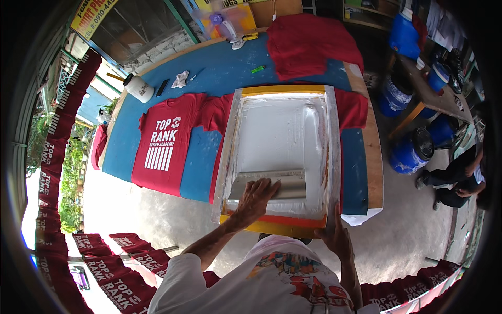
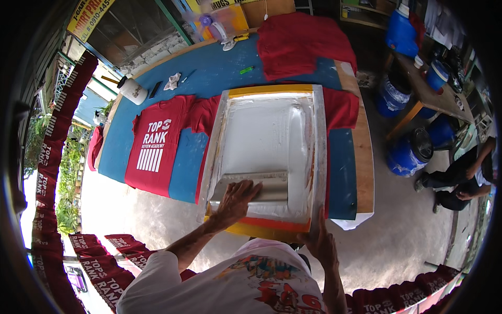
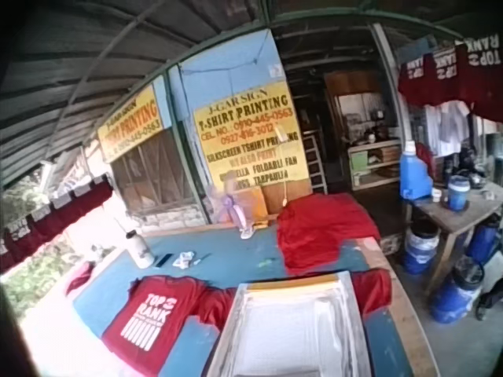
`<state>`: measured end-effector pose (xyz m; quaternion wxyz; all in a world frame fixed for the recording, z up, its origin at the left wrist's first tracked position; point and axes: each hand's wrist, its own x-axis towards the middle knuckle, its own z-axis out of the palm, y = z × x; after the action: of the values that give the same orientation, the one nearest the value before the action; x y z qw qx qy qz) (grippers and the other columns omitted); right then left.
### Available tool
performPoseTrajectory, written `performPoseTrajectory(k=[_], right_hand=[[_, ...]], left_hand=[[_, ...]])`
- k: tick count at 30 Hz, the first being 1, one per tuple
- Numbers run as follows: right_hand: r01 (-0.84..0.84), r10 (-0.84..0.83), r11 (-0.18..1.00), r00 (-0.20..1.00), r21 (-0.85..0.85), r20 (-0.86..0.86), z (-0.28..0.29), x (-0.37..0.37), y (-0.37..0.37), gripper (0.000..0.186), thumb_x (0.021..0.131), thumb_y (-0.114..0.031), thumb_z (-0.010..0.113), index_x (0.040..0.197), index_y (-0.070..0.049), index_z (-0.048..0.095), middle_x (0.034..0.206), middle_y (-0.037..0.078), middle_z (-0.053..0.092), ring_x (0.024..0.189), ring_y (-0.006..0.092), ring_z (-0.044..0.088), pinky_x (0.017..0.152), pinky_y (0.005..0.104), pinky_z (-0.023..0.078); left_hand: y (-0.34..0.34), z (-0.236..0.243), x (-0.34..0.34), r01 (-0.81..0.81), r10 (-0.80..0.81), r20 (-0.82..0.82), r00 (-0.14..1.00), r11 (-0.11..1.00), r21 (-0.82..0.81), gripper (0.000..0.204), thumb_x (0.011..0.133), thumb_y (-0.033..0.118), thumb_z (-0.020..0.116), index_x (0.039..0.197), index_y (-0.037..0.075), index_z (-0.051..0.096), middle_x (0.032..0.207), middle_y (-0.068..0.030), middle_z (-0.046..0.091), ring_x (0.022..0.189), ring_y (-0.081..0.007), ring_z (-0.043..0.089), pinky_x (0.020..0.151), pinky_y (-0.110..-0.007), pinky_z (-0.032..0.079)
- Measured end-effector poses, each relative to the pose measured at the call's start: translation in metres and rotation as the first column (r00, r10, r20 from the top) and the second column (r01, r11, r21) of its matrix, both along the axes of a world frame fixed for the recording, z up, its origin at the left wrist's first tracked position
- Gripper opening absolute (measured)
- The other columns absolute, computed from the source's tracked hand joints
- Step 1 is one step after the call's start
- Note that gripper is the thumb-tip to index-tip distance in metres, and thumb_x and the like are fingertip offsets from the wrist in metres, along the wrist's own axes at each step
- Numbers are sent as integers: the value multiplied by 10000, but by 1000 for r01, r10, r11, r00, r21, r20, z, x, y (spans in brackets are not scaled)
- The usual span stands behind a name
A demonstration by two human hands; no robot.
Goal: The person places red t-shirts on a table, positions a screen printing frame, and uses a squeegee to apply white ink onto the shirts. After printing, the person lifts the printed shirt to hang it on a line with other finished shirts.
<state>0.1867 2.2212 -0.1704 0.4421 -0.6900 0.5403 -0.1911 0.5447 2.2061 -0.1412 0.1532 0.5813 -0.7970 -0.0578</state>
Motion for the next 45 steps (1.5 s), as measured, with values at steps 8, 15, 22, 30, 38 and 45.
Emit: performPoseTrajectory(k=[8,15,22,30,38,45], right_hand=[[-68,72,996,995,60,-64,11,8,-7,1167,892,-313,821,1759,-123,63,1758,230,340,1295,484,668,1009,522,587],[8,32,979,981,206,-190,13,11,-11,1233,867,-378,859,1771,-164,48,1469,275,661,1181,446,744,960,517,589],[204,-230,973,914,-111,-334,23,-10,8,981,923,-280,876,1738,-216,335,1131,176,718,885,241,740,760,391,596],[66,-38,971,991,-231,126,98,274,48,441,997,-196,801,1400,-61,683,1060,56,707,966,147,656,792,306,529],[-762,782,603,623,-238,-14,137,642,59,441,989,-271,828,1345,-37,713,1197,148,753,1067,239,736,821,362,605],[-900,928,173,285,-399,-240,60,908,34,517,971,-256,805,1387,24,675,1414,221,683,1323,376,656,1104,454,554]], left_hand=[[81,-11,-17,38,-34,-47,998,996,84,951,750,21,835,1629,92,480,1527,-242,494,1492,-420,466,1208,-576,400],[84,-36,-19,47,-54,-191,980,998,-38,890,786,95,803,1617,68,486,1563,-295,445,1523,-473,409,1235,-608,368],[132,-10,39,19,-51,-432,900,997,-78,876,802,94,790,1617,90,469,1597,-247,438,1561,-451,364,1257,-612,341],[239,-60,243,-248,529,-806,264,845,473,669,993,321,795,1569,102,533,1571,-160,533,1491,-316,491,1169,-574,461],[219,-192,377,118,471,-391,-790,744,658,895,1049,358,756,1721,58,247,1502,-94,561,1296,-255,605,1114,-521,527],[201,-234,427,130,323,-360,-875,874,467,638,1045,129,717,1612,123,423,1385,-34,662,1186,-172,650,1017,-414,570]])
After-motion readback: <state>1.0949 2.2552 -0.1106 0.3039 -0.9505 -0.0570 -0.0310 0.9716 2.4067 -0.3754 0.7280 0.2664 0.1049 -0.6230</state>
